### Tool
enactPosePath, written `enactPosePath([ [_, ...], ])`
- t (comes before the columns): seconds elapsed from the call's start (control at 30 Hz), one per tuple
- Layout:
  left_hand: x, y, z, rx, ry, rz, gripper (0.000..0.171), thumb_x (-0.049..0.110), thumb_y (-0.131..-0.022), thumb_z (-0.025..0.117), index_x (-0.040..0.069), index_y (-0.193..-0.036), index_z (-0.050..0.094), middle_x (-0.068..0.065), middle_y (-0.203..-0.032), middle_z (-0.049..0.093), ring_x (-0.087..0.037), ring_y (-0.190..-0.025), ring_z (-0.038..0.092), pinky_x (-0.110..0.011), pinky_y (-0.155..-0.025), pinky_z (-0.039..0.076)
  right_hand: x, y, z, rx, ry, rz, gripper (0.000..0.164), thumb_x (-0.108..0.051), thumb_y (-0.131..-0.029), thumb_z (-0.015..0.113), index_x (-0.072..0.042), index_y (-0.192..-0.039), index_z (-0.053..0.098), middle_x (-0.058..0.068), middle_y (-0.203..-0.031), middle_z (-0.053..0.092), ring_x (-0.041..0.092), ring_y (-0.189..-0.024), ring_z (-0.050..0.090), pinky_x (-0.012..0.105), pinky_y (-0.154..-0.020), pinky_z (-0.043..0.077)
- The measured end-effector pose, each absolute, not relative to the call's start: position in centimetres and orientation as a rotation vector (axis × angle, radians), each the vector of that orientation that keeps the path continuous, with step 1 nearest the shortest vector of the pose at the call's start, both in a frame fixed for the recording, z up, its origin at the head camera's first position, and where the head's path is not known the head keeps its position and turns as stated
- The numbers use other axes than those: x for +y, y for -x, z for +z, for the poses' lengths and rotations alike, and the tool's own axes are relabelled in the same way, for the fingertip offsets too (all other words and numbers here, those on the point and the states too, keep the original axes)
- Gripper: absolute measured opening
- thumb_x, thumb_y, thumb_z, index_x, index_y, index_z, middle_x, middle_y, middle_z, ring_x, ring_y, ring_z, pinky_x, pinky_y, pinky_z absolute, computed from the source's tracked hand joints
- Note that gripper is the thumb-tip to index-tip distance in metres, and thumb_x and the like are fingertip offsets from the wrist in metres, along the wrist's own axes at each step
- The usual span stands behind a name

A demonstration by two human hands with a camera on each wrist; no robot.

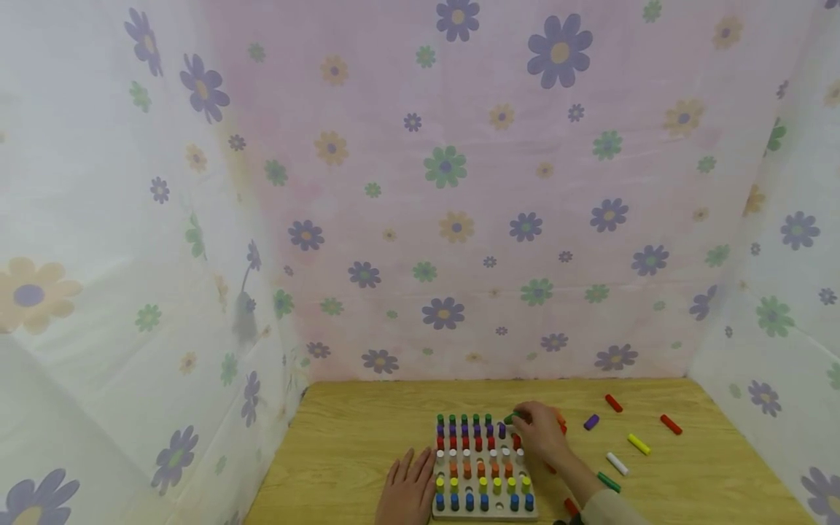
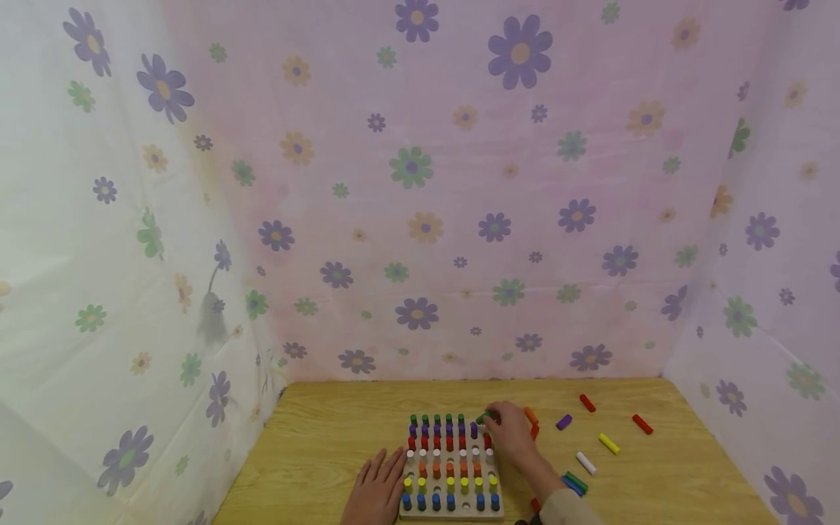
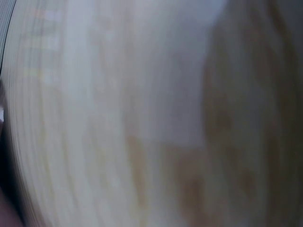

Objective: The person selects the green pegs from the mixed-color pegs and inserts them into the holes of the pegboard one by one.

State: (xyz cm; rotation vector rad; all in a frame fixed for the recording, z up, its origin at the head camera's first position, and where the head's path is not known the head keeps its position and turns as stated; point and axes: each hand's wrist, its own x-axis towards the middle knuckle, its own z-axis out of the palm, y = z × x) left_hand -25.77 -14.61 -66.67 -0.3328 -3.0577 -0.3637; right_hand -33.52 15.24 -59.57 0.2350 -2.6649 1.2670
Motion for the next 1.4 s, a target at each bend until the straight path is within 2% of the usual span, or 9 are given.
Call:
enactPosePath([
  [0.1, -14.6, 25.8, -66.8, -3.057, 0.336, -0.360, 0.069, 0.063, -0.107, 0.010, 0.030, -0.157, 0.045, 0.007, -0.157, 0.048, -0.031, -0.147, 0.039, -0.057, -0.119, 0.030, 15.0, 33.7, -59.7, -2.684, -0.227, 1.256, 0.013, -0.003, -0.096, 0.070, 0.004, -0.106, 0.074, 0.007, -0.095, 0.070, 0.019, -0.087, 0.064, 0.040, -0.077, 0.058],
  [0.27, -14.7, 25.8, -67.0, -3.052, 0.334, -0.349, 0.069, 0.063, -0.107, 0.010, 0.031, -0.157, 0.045, 0.007, -0.157, 0.048, -0.030, -0.147, 0.039, -0.057, -0.119, 0.031, 14.5, 34.1, -60.0, -2.721, -0.212, 1.253, 0.010, -0.004, -0.096, 0.070, 0.001, -0.103, 0.075, 0.003, -0.090, 0.068, 0.015, -0.082, 0.060, 0.036, -0.074, 0.056],
  [0.63, -14.6, 25.8, -66.8, -3.070, 0.331, -0.326, 0.068, 0.063, -0.107, 0.011, 0.030, -0.157, 0.045, 0.007, -0.156, 0.048, -0.031, -0.147, 0.040, -0.057, -0.119, 0.032, 13.8, 34.6, -60.9, -2.739, -0.223, 1.267, 0.014, 0.000, -0.095, 0.068, 0.005, -0.107, 0.073, 0.006, -0.093, 0.069, 0.017, -0.083, 0.062, 0.039, -0.074, 0.059],
  [1.13, -14.7, 25.9, -66.8, -3.076, 0.338, -0.295, 0.069, 0.063, -0.107, 0.010, 0.030, -0.157, 0.045, 0.008, -0.157, 0.048, -0.030, -0.147, 0.039, -0.056, -0.119, 0.032, 13.5, 34.8, -61.0, -2.711, -0.275, 1.208, 0.014, -0.002, -0.099, 0.064, 0.005, -0.105, 0.074, 0.006, -0.092, 0.070, 0.016, -0.083, 0.063, 0.041, -0.074, 0.060],
  [1.4, -14.7, 26.1, -67.2, -3.086, 0.342, -0.275, 0.072, 0.064, -0.106, 0.007, 0.030, -0.157, 0.044, 0.008, -0.157, 0.047, -0.030, -0.147, 0.040, -0.057, -0.118, 0.032, 12.8, 34.6, -61.2, -2.659, -0.323, 1.235, 0.012, -0.001, -0.099, 0.064, 0.003, -0.103, 0.075, 0.007, -0.091, 0.072, 0.015, -0.078, 0.065, 0.038, -0.069, 0.060],
])
